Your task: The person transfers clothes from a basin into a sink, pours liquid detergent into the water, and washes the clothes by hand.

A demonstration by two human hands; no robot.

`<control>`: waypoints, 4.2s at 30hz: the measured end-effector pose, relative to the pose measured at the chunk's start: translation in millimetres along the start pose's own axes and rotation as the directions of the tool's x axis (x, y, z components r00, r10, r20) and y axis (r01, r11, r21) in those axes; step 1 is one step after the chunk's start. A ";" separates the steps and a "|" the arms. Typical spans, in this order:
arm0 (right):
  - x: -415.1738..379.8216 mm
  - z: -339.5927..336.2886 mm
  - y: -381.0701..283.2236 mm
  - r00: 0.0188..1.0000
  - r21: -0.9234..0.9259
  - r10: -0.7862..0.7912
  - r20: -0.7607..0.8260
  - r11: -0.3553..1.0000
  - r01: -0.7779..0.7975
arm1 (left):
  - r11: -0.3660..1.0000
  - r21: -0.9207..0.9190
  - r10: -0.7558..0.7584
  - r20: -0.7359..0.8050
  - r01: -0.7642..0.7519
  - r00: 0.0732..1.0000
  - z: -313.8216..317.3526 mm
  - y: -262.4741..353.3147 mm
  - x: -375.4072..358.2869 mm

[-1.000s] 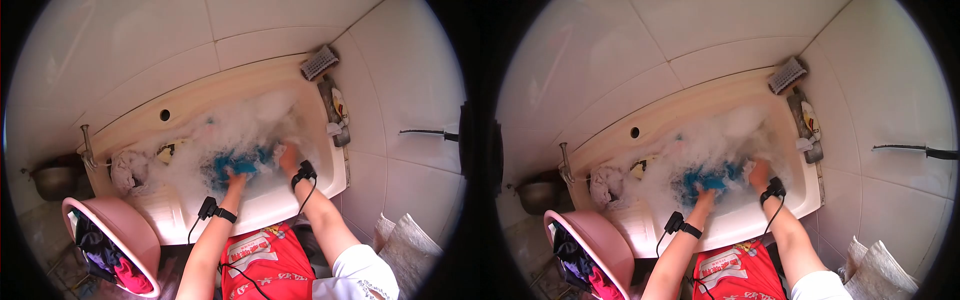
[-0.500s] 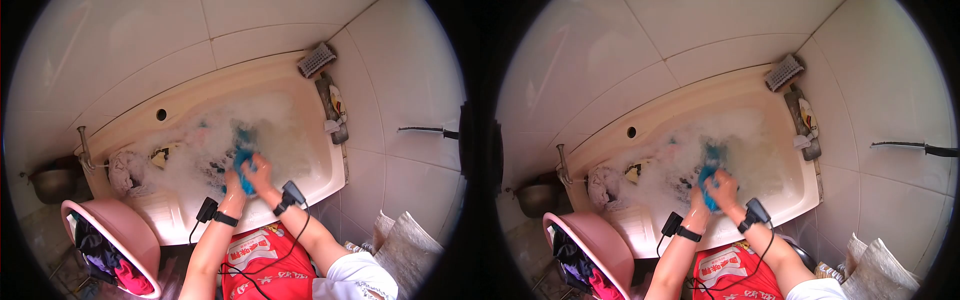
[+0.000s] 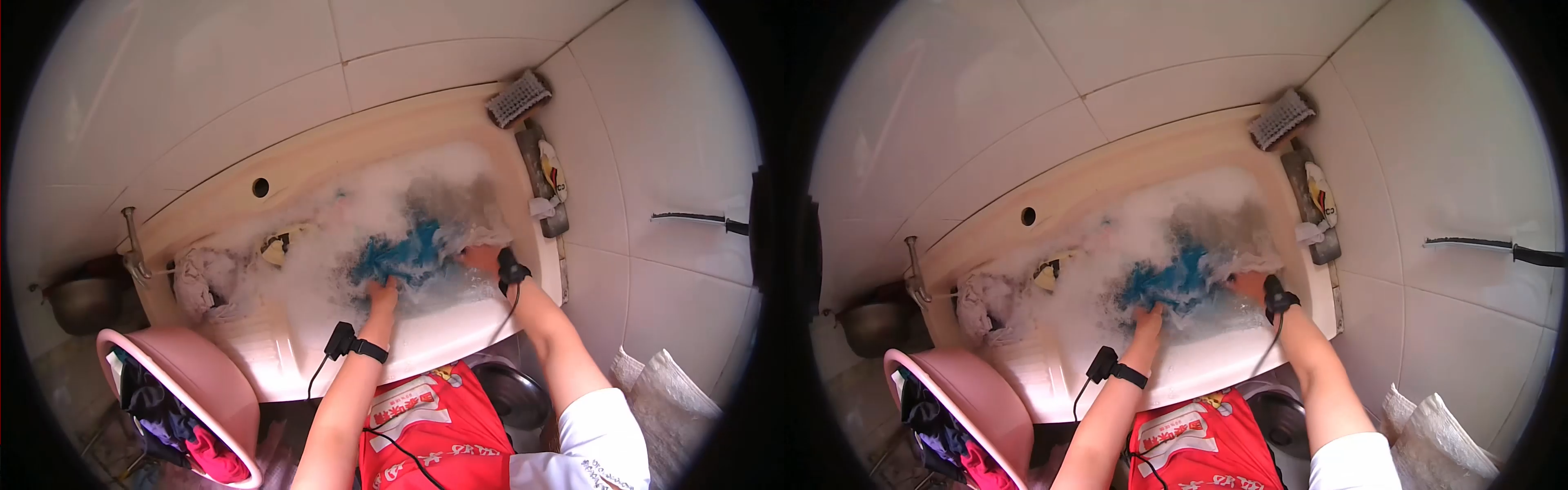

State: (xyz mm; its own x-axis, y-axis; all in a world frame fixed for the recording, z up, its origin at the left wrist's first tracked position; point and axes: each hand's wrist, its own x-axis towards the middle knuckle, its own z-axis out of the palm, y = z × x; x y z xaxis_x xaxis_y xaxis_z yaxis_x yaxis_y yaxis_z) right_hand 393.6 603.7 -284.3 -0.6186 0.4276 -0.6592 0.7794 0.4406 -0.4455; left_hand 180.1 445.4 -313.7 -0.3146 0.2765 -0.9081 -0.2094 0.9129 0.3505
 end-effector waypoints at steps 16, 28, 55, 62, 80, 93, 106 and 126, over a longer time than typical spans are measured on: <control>-39.1 -8.6 -199.6 0.826 0.629 0.089 -0.557 0.694 0.350 | 0.466 -0.857 0.544 0.473 0.219 0.693 -8.6 32.8 -39.0; 27.2 -3.7 -119.6 0.961 0.440 0.265 0.078 0.856 -0.272 | 0.579 0.301 0.708 0.275 -0.758 0.650 -43.6 58.0 -156.8; -113.6 -115.2 -183.2 0.557 0.534 0.309 -0.771 0.790 0.301 | 0.276 0.378 0.948 0.046 -0.883 0.316 -189.1 85.5 -275.0; -154.5 -95.5 -141.8 0.385 0.556 0.506 -0.772 0.831 0.024 | 0.461 0.510 0.803 0.110 -0.727 0.586 -186.9 57.8 -213.3; 30.9 -1.6 -83.5 0.939 -0.343 -0.281 -0.198 0.917 0.202 | 0.198 0.722 0.707 0.364 -0.663 0.607 -84.5 15.0 -30.7; 31.9 56.5 -99.7 0.998 -0.316 -0.045 0.043 0.947 0.056 | 0.373 0.488 0.910 -0.025 -0.789 0.415 -189.7 88.4 -37.4; 13.7 -15.3 -140.6 0.732 -0.253 -0.328 -0.597 0.943 0.215 | -0.002 -0.421 0.236 -0.882 -0.907 0.409 -330.6 132.7 -116.8; 17.3 18.1 -34.3 0.784 -0.107 -0.259 -0.565 0.964 0.242 | 0.097 0.772 0.634 0.439 -0.628 0.637 -79.7 12.2 -24.1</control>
State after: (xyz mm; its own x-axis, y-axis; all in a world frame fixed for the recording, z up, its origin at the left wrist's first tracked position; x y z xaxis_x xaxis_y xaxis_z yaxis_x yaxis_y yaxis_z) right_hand 358.0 581.7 -291.4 -0.7431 0.6666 -0.0589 0.5911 0.6127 -0.5246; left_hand 111.4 426.0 -269.2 0.0733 0.8864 -0.4571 0.8920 0.1467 0.4275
